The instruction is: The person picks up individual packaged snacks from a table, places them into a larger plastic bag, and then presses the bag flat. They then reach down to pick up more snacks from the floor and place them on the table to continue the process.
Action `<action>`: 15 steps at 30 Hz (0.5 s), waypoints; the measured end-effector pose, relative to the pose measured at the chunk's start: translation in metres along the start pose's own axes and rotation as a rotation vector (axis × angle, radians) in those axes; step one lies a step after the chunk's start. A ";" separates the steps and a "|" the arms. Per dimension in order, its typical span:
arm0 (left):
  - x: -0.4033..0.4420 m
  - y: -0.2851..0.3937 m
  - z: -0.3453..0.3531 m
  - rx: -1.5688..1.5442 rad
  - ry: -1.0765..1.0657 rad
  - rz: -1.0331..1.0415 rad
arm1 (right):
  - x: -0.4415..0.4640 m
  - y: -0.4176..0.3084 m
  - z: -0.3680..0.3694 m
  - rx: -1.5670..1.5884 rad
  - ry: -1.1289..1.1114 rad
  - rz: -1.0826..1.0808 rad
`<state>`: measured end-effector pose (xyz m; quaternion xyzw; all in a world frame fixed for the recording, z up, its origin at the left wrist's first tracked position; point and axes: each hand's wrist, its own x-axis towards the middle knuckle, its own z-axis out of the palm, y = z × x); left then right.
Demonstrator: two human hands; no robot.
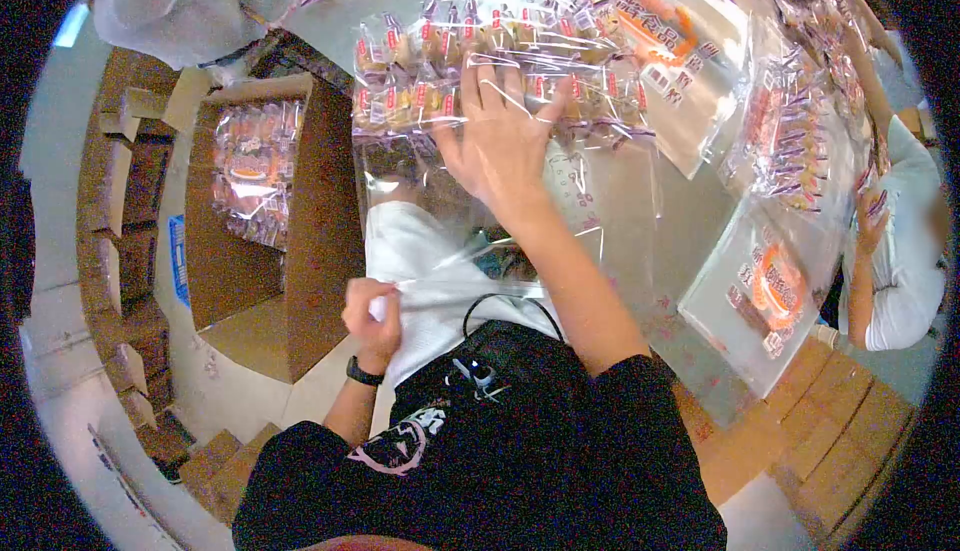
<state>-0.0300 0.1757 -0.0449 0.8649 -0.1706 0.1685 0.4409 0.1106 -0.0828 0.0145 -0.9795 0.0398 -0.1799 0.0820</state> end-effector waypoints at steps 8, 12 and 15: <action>0.017 -0.052 0.032 0.265 -0.123 -0.428 | 0.006 -0.006 -0.010 0.046 -0.008 0.051; 0.049 -0.048 0.048 0.448 -0.238 -0.323 | 0.014 -0.009 -0.013 0.100 -0.046 0.066; 0.066 -0.048 0.061 0.548 -0.262 -0.311 | 0.011 -0.006 -0.004 0.147 0.025 0.048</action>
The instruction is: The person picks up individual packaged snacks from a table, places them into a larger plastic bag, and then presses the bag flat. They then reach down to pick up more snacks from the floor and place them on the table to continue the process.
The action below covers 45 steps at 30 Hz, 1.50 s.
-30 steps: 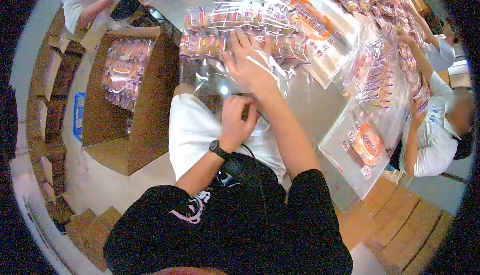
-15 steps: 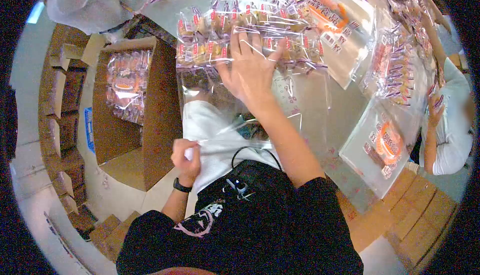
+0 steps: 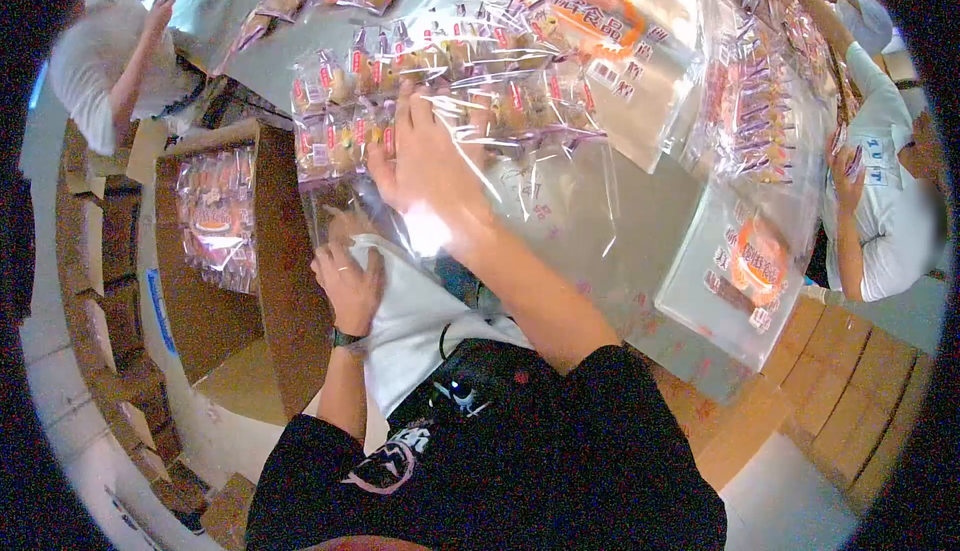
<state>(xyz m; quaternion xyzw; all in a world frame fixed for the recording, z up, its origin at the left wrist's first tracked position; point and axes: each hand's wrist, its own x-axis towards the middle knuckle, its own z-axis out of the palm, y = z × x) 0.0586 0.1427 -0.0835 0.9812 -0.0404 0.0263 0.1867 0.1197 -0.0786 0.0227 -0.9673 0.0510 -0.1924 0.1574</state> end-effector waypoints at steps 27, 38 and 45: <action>0.045 0.011 0.035 0.042 -0.128 0.032 | 0.026 0.037 -0.001 -0.077 -0.055 -0.217; 0.049 -0.002 0.050 0.243 -0.192 0.067 | 0.032 0.048 -0.001 0.001 -0.124 -0.251; 0.055 0.010 0.034 0.303 -0.180 0.098 | 0.031 0.050 0.008 0.078 -0.051 -0.242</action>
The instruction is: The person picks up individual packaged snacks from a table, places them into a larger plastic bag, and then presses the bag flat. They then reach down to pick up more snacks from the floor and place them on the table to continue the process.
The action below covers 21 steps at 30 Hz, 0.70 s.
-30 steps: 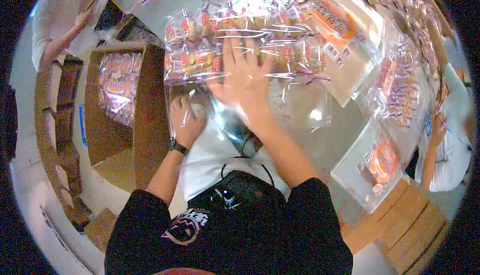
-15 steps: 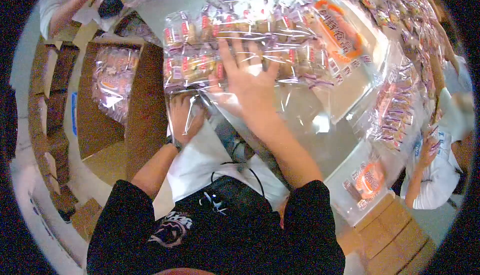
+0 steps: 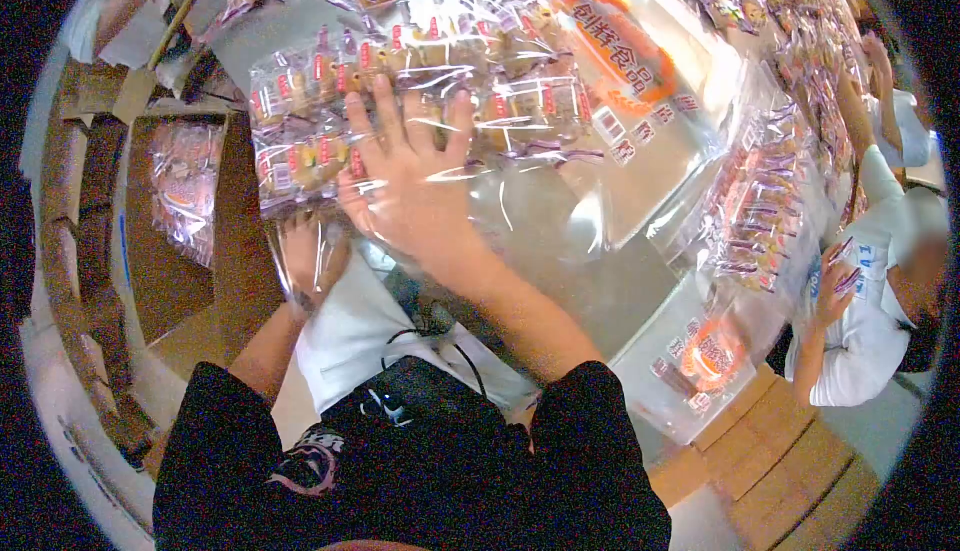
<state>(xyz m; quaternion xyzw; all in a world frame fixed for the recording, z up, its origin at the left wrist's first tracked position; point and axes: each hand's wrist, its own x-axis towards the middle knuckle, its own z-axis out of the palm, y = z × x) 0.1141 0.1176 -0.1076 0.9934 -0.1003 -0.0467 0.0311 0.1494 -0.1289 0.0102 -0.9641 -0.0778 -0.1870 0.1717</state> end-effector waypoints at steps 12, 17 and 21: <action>0.012 -0.005 0.037 -0.033 0.034 -0.008 | 0.000 0.002 -0.001 0.128 0.012 0.010; 0.008 -0.001 0.037 -0.023 -0.103 -0.078 | -0.002 0.006 0.004 0.136 0.119 -0.041; 0.006 0.027 -0.018 -0.149 0.111 0.079 | -0.003 0.019 0.018 0.227 0.311 -0.168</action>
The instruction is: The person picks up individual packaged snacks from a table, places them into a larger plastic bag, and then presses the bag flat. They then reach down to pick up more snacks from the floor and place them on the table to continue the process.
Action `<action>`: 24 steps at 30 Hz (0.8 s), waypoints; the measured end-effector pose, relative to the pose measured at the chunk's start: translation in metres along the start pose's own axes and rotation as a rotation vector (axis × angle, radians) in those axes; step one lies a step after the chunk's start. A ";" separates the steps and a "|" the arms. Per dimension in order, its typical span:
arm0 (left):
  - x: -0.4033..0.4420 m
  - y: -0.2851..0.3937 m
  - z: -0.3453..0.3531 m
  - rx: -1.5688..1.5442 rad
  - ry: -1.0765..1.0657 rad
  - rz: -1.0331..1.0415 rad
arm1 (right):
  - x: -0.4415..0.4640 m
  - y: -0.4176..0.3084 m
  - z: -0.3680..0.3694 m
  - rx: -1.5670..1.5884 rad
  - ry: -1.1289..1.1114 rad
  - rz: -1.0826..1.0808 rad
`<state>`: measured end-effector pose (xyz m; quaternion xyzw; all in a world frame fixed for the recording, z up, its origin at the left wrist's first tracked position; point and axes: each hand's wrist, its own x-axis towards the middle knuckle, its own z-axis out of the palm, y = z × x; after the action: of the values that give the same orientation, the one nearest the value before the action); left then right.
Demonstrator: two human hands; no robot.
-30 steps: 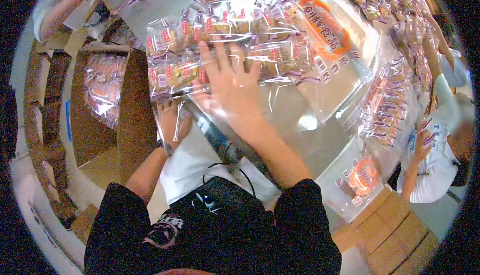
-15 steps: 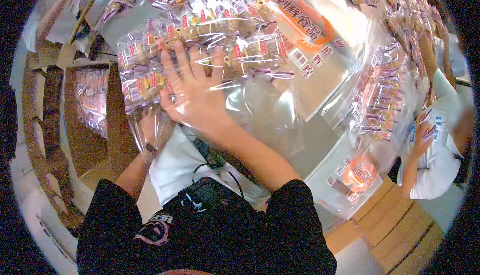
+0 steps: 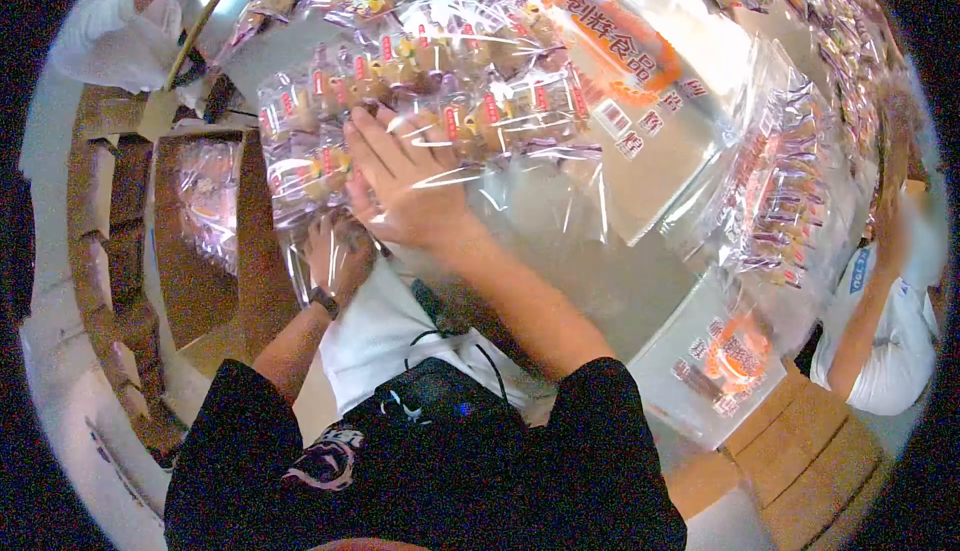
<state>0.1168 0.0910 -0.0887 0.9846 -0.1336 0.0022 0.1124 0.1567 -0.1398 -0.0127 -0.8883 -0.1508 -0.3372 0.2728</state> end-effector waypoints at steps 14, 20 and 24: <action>-0.041 -0.015 0.016 -0.406 0.130 -0.042 | -0.038 -0.027 -0.032 -0.062 -0.034 0.109; -0.117 0.029 -0.034 -1.099 0.771 -0.386 | -0.120 -0.069 -0.104 -0.003 -0.225 0.031; -0.147 0.072 -0.102 -0.680 0.598 0.350 | -0.111 -0.044 -0.167 0.026 0.002 0.033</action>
<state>-0.0414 0.0846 0.0210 0.8111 -0.2521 0.2602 0.4591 -0.0303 -0.2120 0.0330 -0.8867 -0.1400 -0.3317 0.2901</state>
